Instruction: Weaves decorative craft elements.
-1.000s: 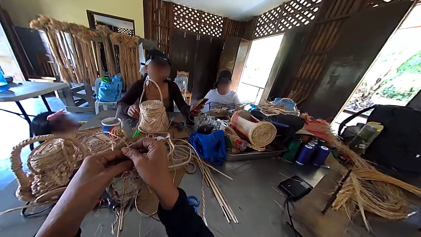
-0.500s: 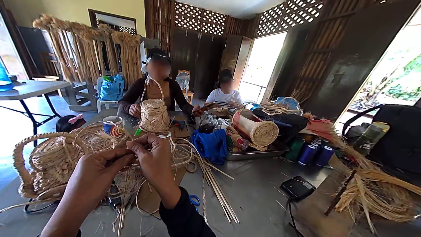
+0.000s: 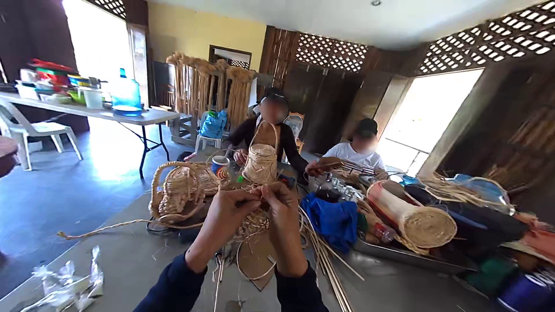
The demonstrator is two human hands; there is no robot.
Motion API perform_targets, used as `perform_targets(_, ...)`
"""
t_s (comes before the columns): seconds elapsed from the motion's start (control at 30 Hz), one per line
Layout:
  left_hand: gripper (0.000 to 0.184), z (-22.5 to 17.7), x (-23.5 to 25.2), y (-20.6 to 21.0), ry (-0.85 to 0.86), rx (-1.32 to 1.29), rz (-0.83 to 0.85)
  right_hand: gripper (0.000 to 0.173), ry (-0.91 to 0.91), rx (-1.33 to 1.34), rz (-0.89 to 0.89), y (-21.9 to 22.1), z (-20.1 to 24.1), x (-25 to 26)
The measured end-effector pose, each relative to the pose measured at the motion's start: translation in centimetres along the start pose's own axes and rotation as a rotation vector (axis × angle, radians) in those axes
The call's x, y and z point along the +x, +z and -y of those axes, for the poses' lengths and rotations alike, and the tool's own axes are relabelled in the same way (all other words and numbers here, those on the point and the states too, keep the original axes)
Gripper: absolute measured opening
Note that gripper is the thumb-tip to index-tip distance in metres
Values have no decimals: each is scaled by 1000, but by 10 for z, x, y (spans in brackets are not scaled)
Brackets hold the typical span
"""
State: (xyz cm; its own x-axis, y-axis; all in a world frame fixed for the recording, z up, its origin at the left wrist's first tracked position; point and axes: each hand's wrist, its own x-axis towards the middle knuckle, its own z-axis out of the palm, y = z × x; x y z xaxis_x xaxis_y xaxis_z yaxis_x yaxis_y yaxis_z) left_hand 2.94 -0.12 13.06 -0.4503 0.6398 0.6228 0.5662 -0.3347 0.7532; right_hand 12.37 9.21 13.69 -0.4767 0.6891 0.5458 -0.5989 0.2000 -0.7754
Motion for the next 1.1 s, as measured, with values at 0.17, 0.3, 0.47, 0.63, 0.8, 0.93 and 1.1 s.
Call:
perform_targets(0.17, 10, 0, 0, 0, 9, 28, 20, 19, -67, -24, -18, 2, -5, 0)
perform_targets(0.3, 11, -1, 0, 1, -25, 34, 34, 20, -113, -48, -49, 1, -7, 0)
perform_targets(0.47, 11, -3, 0, 0, -12, 42, 49, 21, -128, -46, -46, 0, -6, 0)
perform_targets(0.63, 8, -3, 0, 1, -37, 3, 1, 19, -121, -108, 20, -7, -5, 4)
perform_targets(0.8, 6, -1, 5, -5, -101, -83, -73, 15, 129, -369, 276, -27, 21, 9)
perform_targets(0.93, 10, -1, 8, -12, -136, -108, -35, 8, 125, -425, 231, -23, 21, 7)
perform_targets(1.1, 13, 0, 9, -14, -125, -133, -47, 6, 31, -440, 215, -15, 14, 4)
